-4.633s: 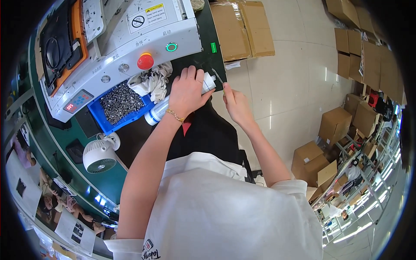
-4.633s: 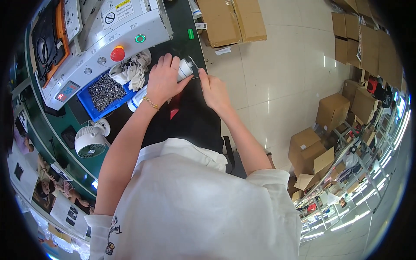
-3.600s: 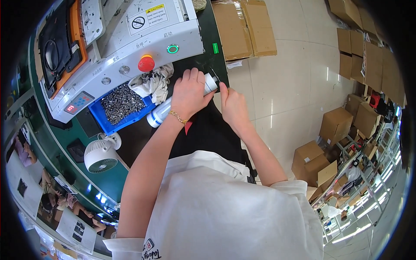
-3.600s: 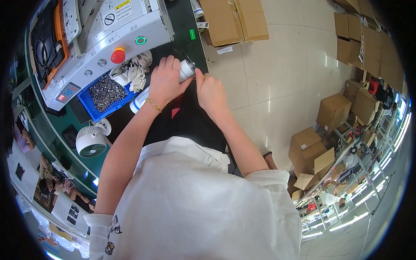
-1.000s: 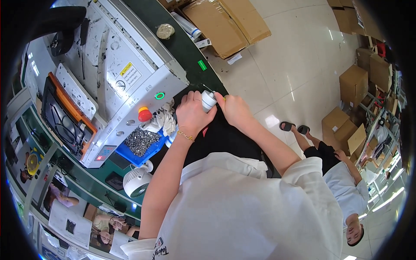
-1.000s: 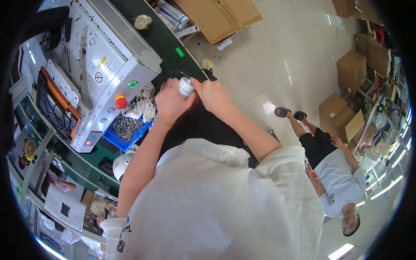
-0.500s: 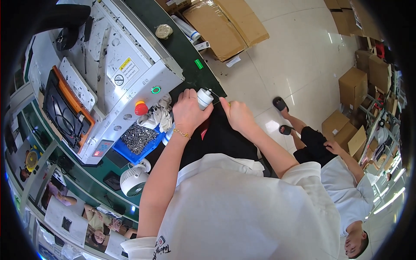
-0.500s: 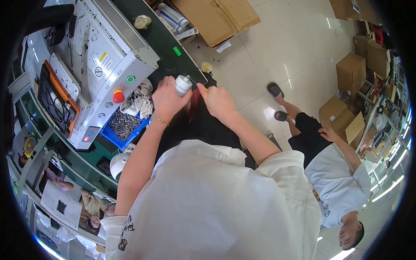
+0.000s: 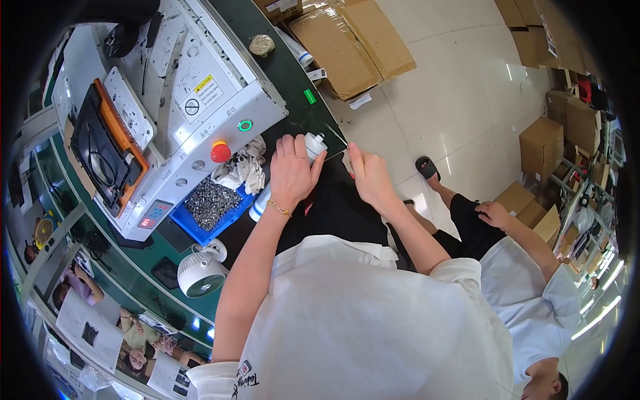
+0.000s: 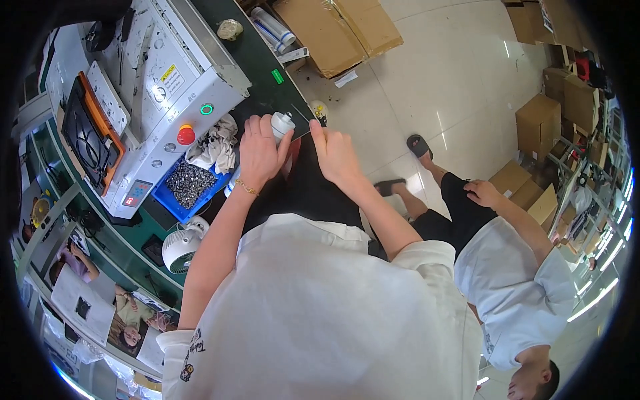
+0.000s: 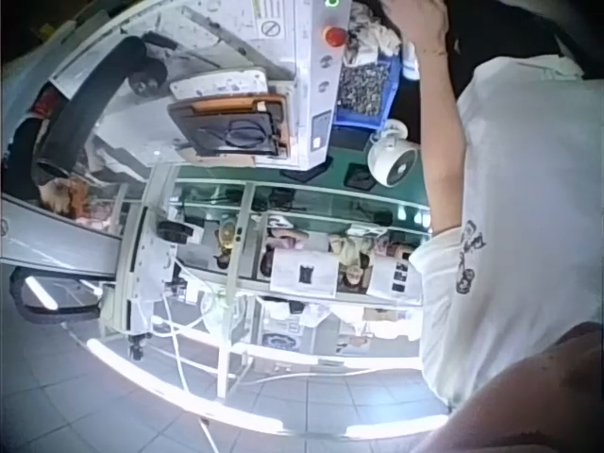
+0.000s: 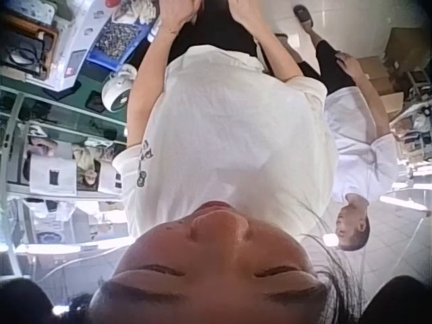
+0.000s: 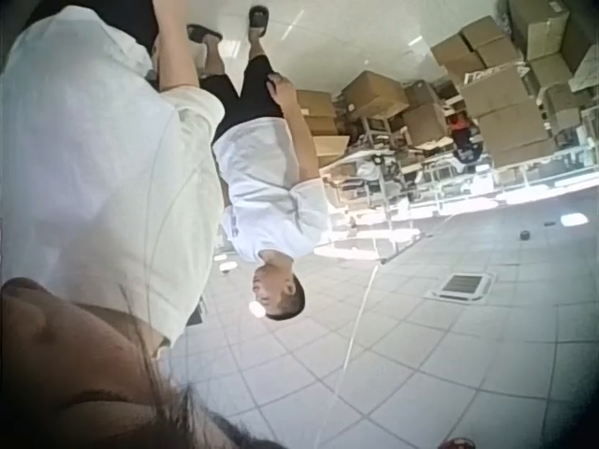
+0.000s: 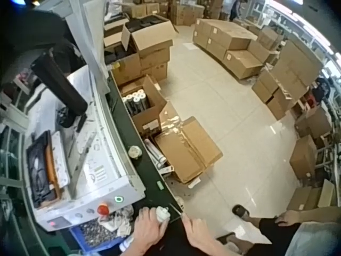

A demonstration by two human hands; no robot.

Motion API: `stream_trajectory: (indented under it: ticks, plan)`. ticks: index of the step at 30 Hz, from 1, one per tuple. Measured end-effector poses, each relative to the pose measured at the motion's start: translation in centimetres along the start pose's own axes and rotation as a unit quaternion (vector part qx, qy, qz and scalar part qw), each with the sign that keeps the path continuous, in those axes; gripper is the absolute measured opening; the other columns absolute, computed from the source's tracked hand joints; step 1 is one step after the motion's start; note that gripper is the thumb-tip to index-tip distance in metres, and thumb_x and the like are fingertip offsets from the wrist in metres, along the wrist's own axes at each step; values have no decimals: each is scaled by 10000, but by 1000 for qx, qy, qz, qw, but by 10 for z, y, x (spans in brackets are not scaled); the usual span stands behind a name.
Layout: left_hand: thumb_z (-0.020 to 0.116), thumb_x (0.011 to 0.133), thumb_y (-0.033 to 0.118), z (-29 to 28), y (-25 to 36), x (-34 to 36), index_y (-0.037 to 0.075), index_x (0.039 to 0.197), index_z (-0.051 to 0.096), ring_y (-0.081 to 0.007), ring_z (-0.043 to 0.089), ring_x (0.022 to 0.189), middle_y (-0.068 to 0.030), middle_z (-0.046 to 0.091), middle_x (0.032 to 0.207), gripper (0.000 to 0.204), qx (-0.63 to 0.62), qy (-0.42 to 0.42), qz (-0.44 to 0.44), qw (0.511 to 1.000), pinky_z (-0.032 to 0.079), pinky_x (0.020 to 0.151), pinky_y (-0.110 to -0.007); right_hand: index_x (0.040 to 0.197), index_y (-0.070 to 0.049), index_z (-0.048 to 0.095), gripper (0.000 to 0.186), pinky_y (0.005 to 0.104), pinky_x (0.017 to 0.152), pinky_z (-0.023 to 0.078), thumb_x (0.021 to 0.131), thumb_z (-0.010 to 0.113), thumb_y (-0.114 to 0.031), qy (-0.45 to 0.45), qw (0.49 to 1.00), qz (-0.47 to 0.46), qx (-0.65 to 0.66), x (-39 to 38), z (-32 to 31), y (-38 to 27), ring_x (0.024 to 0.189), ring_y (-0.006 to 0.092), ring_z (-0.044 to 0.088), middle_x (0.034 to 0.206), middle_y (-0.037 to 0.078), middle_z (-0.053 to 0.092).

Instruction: Attaching a material cartridge to an industrial dispensing machine and wiping down parts with a rag.

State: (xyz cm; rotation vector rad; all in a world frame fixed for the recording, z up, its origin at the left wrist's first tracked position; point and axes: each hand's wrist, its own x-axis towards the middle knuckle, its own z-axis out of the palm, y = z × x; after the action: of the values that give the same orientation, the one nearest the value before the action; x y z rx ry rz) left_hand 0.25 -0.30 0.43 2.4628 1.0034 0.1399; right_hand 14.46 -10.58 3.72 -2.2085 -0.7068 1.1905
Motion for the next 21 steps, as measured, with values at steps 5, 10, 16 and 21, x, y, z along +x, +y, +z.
stream_trajectory:
  ticks: [5, 10, 16, 21]
  plan:
    - [691, 774, 403, -4, -6, 5, 16, 963, 498, -319, 523, 873, -157, 466, 938, 472, 9, -1, 14, 1000, 475, 664, -399, 720, 81, 593, 622, 491, 659, 435, 982, 371, -438, -24, 1000, -17, 0, 14, 1, -5, 710, 481, 567, 679, 316, 556]
    - [731, 737, 385, -2, -8, 5, 39, 920, 492, -307, 530, 867, -138, 459, 920, 459, 16, -10, 6, 1000, 478, 658, -394, 731, 90, 599, 636, 482, 671, 440, 975, 374, -453, -50, 999, -5, -7, 20, 5, -12, 730, 475, 572, 685, 311, 564]
    - [731, 741, 367, -4, -6, 7, 9, 939, 485, -339, 534, 887, -164, 465, 958, 477, 1, -21, -3, 1000, 496, 695, -414, 766, 95, 615, 647, 476, 677, 445, 971, 375, -470, -67, 998, 3, -2, 26, 7, -7, 730, 468, 581, 697, 311, 571]
    - [747, 720, 358, -2, -7, 7, 45, 911, 486, -304, 537, 860, -134, 462, 922, 449, 0, -6, -2, 1000, 482, 640, -387, 768, 95, 617, 638, 479, 689, 446, 971, 378, -461, -77, 997, 18, -12, 29, 9, -7, 750, 469, 583, 705, 313, 572]
